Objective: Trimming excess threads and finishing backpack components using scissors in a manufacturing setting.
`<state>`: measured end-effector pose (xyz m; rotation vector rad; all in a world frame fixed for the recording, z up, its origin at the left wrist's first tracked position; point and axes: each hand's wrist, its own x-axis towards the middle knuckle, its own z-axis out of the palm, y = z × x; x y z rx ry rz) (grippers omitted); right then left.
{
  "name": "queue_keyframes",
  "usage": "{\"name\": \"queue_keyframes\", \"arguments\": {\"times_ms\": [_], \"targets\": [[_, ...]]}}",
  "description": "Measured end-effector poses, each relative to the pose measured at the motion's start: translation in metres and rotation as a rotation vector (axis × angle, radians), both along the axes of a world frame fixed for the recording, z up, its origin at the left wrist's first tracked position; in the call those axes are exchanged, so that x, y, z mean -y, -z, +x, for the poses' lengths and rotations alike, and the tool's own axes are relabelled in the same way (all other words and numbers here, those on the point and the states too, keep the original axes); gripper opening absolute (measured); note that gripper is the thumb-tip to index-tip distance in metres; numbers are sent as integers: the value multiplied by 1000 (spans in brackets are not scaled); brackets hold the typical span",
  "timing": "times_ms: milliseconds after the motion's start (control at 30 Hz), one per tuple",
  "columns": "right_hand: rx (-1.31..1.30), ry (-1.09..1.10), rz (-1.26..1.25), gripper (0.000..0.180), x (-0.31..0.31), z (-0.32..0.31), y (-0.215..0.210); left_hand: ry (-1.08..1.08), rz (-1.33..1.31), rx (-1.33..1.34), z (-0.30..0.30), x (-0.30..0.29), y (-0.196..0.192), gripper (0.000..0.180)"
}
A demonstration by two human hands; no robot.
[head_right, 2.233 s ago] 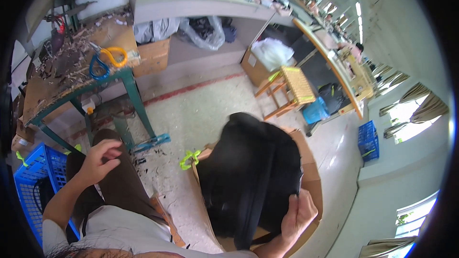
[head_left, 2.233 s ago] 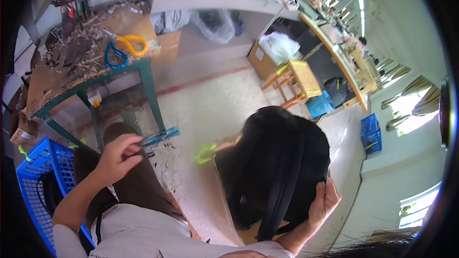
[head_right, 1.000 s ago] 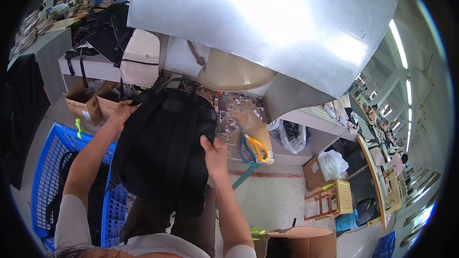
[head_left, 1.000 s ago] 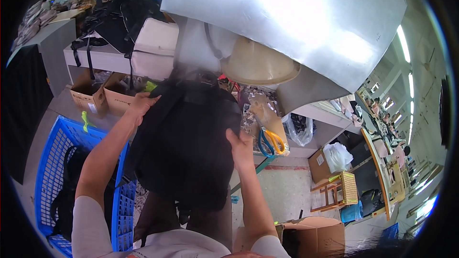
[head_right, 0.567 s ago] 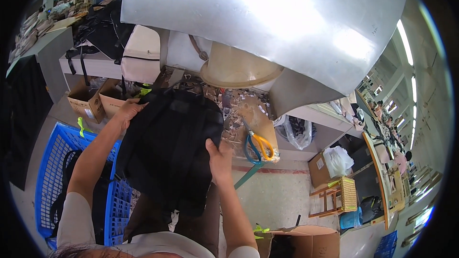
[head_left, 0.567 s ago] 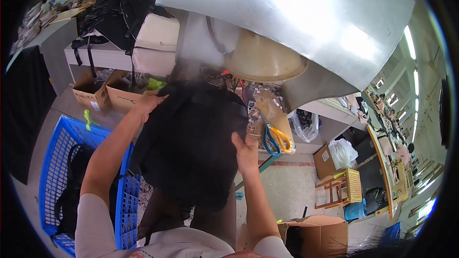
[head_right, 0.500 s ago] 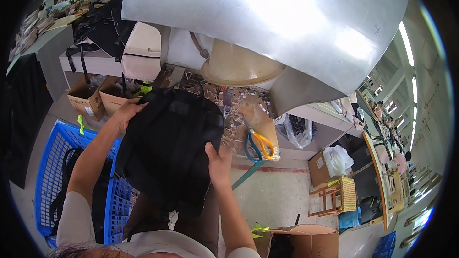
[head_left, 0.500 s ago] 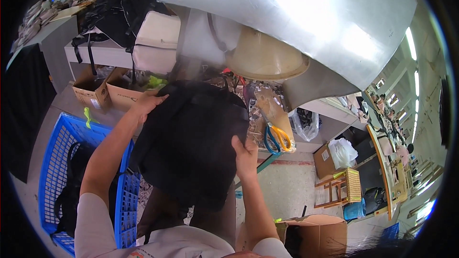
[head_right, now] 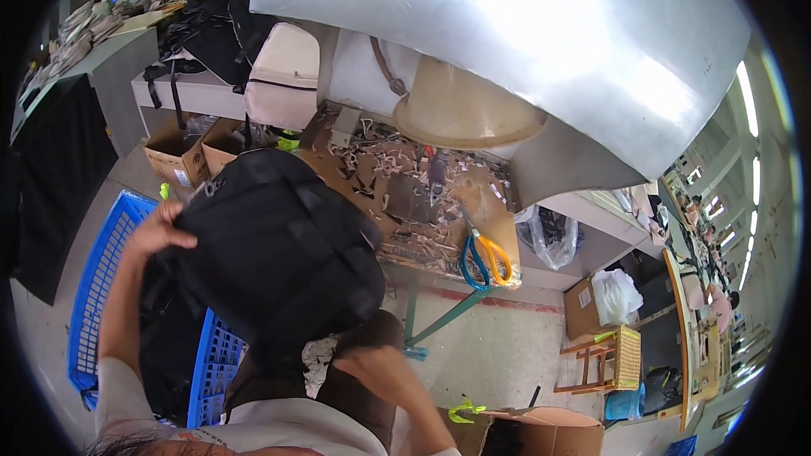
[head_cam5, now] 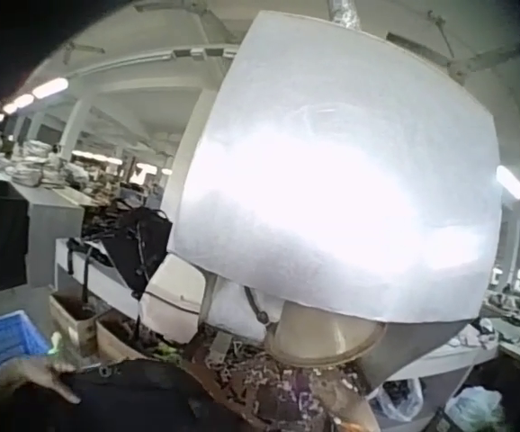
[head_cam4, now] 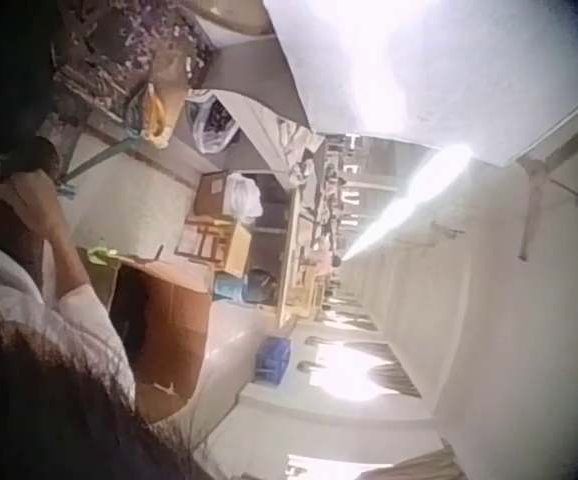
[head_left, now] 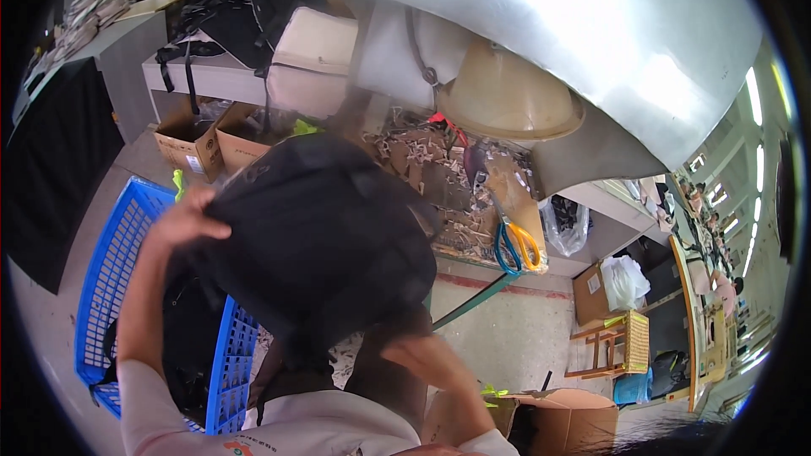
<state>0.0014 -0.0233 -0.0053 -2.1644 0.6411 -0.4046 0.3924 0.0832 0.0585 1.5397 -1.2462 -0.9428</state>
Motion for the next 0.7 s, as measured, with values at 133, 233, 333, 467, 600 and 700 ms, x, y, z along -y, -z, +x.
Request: {"name": "queue_keyframes", "arguments": {"times_ms": [133,233,333,467,600,700], "targets": [[476,471,-354,23,19,9,-73,388,-11,470,3,47,-85,31],[651,247,-141,28,53,46,-71,561,-8,868,-23,96,-119,36],[586,236,343,24,75,56,-36,574,52,988,-46,130,-131,33],[822,378,482,19,74,74,-12,534,47,1134,-61,159,-136,31],[925,445,571,20,81,82,-5,481,39,1298,-73,184,-141,30],[964,467,643,21,84,86,-5,435,35,1383,-76,198,-143,29]]}}
